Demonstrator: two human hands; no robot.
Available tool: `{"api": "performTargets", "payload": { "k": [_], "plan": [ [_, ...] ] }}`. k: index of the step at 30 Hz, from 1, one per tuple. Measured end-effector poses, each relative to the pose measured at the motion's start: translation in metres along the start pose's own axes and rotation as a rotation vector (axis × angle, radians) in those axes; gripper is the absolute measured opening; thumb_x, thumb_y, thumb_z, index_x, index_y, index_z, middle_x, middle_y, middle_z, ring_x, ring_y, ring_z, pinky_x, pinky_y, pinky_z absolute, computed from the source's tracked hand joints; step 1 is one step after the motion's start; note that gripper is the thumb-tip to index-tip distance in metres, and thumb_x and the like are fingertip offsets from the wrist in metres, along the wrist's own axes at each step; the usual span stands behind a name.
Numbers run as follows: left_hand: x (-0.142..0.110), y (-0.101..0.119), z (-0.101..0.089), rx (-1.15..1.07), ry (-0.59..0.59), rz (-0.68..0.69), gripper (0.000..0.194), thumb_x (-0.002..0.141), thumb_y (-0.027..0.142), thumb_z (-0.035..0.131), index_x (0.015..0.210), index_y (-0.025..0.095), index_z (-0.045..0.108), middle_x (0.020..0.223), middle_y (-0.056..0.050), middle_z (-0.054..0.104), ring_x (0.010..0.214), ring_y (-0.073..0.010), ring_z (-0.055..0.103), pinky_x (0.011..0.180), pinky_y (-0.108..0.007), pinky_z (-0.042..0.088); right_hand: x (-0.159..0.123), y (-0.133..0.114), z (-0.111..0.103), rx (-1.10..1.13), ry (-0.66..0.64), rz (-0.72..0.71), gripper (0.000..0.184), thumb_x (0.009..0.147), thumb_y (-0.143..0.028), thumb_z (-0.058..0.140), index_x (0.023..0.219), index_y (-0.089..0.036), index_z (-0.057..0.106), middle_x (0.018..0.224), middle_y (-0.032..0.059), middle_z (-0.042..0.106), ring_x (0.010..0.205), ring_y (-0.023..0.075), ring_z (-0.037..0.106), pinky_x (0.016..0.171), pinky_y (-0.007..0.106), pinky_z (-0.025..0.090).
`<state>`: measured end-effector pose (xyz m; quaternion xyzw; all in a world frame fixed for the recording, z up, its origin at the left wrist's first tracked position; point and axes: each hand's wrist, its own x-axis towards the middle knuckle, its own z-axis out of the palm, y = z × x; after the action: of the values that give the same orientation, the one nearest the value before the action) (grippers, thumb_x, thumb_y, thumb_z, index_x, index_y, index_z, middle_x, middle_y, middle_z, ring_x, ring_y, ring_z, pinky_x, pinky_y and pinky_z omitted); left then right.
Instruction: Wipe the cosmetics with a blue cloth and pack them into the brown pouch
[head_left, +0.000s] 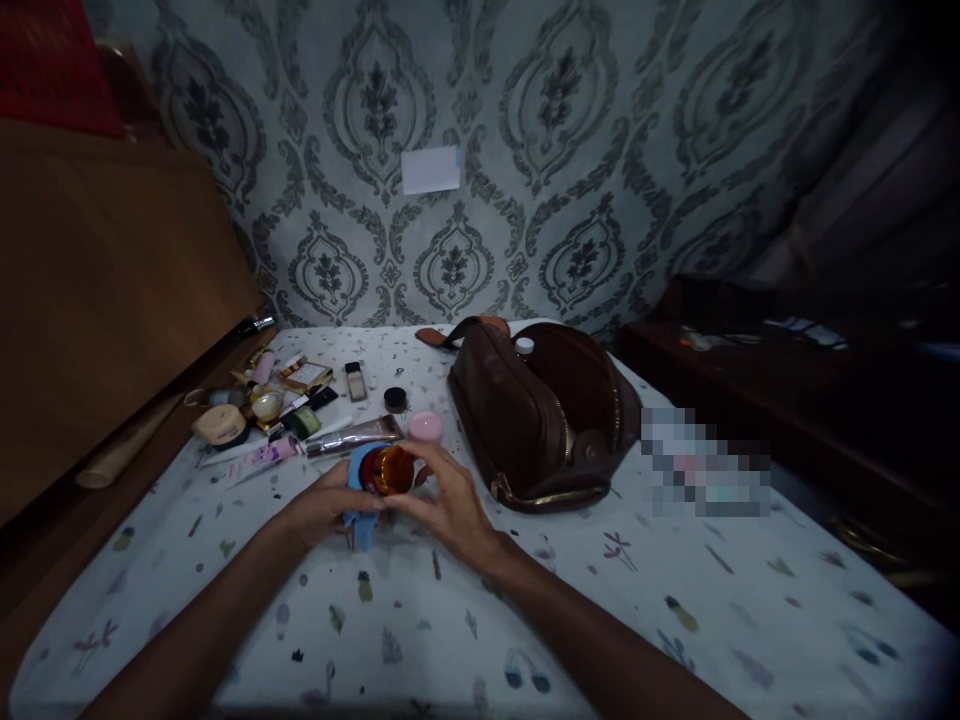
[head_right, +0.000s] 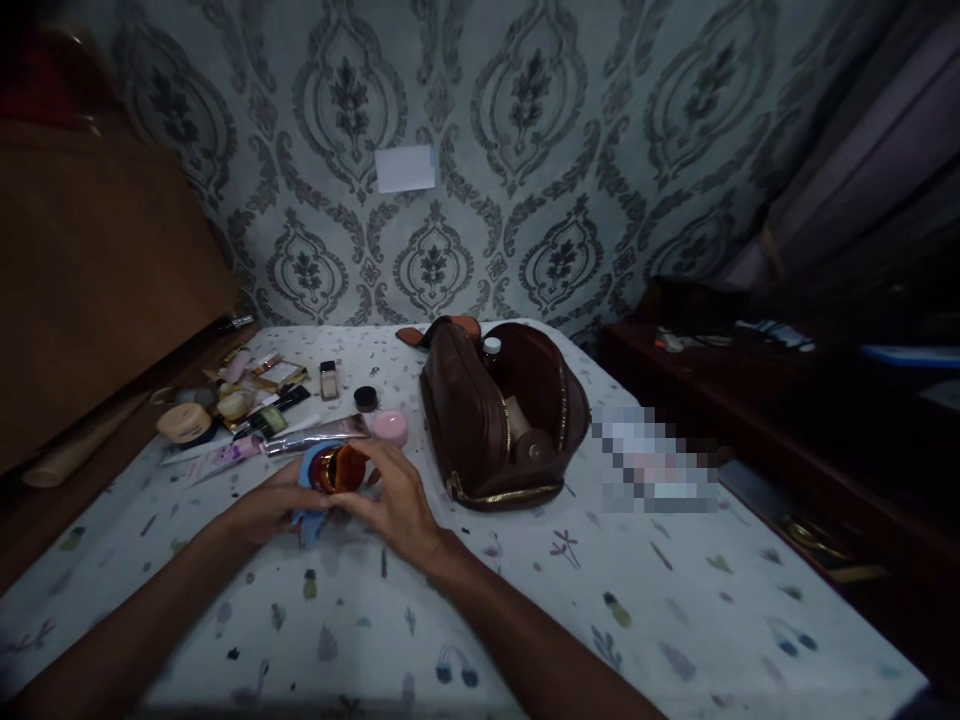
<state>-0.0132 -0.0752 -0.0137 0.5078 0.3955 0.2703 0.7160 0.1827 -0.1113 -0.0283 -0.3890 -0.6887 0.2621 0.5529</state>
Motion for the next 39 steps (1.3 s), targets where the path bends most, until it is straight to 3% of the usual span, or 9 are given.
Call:
{"api": "performTargets", "payload": {
  "k": [5,8,14,18,25,29,33,36,39],
  "plan": [
    [0.001,0.000,0.006,0.000,-0.078,0.124,0.061,0.058,0.034,0.088,0.113,0.018,0.067,0.096,-0.006,0.072,0.080,-0.0201,0.064,0.071,-0.028,0.050,0.002,-0.001,-0.001,0.041,0.013,0.039,0.052,0.073,-0.043,0.082,0.118,-0.026,0.066,0.116,0.0077,0.070,0.104,0.0250,0.065,0.089,0.038,0.052],
    [0.002,0.000,0.010,0.019,-0.080,0.171,0.052,0.058,0.039,0.088,0.100,0.016,0.070,0.082,-0.003,0.071,0.081,-0.0204,0.064,0.080,-0.031,0.051,0.004,-0.003,-0.001,0.088,0.017,0.079,0.052,0.073,-0.040,0.081,0.119,-0.023,0.065,0.113,0.0073,0.071,0.099,0.0228,0.066,0.083,0.034,0.054],
    [-0.002,-0.005,0.014,0.013,0.097,0.098,0.048,0.055,0.044,0.090,0.087,0.016,0.069,0.059,0.002,0.062,0.053,-0.0113,0.053,0.051,-0.020,0.042,0.006,-0.013,-0.004,0.068,0.054,0.061,0.052,0.070,-0.032,0.082,0.119,-0.022,0.066,0.115,0.0065,0.071,0.105,0.0229,0.065,0.092,0.036,0.052],
    [-0.005,-0.005,0.016,-0.048,0.181,0.071,0.047,0.053,0.044,0.091,0.082,0.016,0.067,0.055,0.002,0.060,0.045,-0.0098,0.050,0.042,-0.018,0.035,0.008,-0.023,-0.008,0.103,0.120,0.057,0.055,0.071,-0.034,0.082,0.121,-0.022,0.064,0.113,0.0064,0.070,0.100,0.0214,0.066,0.086,0.033,0.054],
    [-0.003,0.022,0.039,0.041,0.079,0.121,0.046,0.059,0.053,0.086,0.071,0.014,0.065,0.057,-0.002,0.063,0.043,-0.0102,0.051,0.041,-0.020,0.040,0.017,-0.056,-0.046,0.038,0.138,-0.013,0.059,0.071,-0.035,0.080,0.125,-0.021,0.063,0.106,0.0056,0.066,0.091,0.0180,0.064,0.077,0.028,0.055],
    [0.011,0.031,0.065,0.013,0.063,0.241,0.047,0.059,0.056,0.084,0.070,0.015,0.064,0.053,-0.001,0.061,0.045,-0.0128,0.053,0.042,-0.022,0.044,0.019,-0.075,-0.078,0.002,0.148,-0.052,0.050,0.073,-0.034,0.078,0.120,-0.020,0.065,0.098,0.0037,0.063,0.086,0.0163,0.063,0.078,0.027,0.053],
    [0.030,0.045,0.097,0.080,0.109,0.370,0.046,0.064,0.052,0.083,0.085,0.014,0.068,0.067,-0.003,0.068,0.060,-0.0160,0.062,0.058,-0.026,0.054,0.021,-0.085,-0.112,-0.031,0.213,-0.061,0.048,0.074,-0.037,0.077,0.118,-0.020,0.065,0.103,0.0048,0.064,0.092,0.0177,0.063,0.080,0.029,0.053],
    [0.044,0.068,0.123,0.433,0.077,0.552,0.038,0.074,0.046,0.076,0.093,0.015,0.071,0.079,-0.006,0.072,0.071,-0.0197,0.066,0.071,-0.032,0.057,0.026,-0.085,-0.137,0.000,0.286,-0.024,0.045,0.074,-0.038,0.077,0.113,-0.020,0.065,0.104,0.0046,0.066,0.096,0.0185,0.064,0.083,0.030,0.053],
    [0.056,0.086,0.143,0.884,-0.031,0.925,0.023,0.087,0.032,0.060,0.102,0.018,0.072,0.103,-0.009,0.073,0.100,-0.0251,0.065,0.099,-0.045,0.050,0.034,-0.081,-0.161,0.020,0.358,0.056,0.040,0.074,-0.037,0.074,0.108,-0.019,0.064,0.099,0.0038,0.068,0.091,0.0177,0.065,0.077,0.028,0.053]
  ]
}}
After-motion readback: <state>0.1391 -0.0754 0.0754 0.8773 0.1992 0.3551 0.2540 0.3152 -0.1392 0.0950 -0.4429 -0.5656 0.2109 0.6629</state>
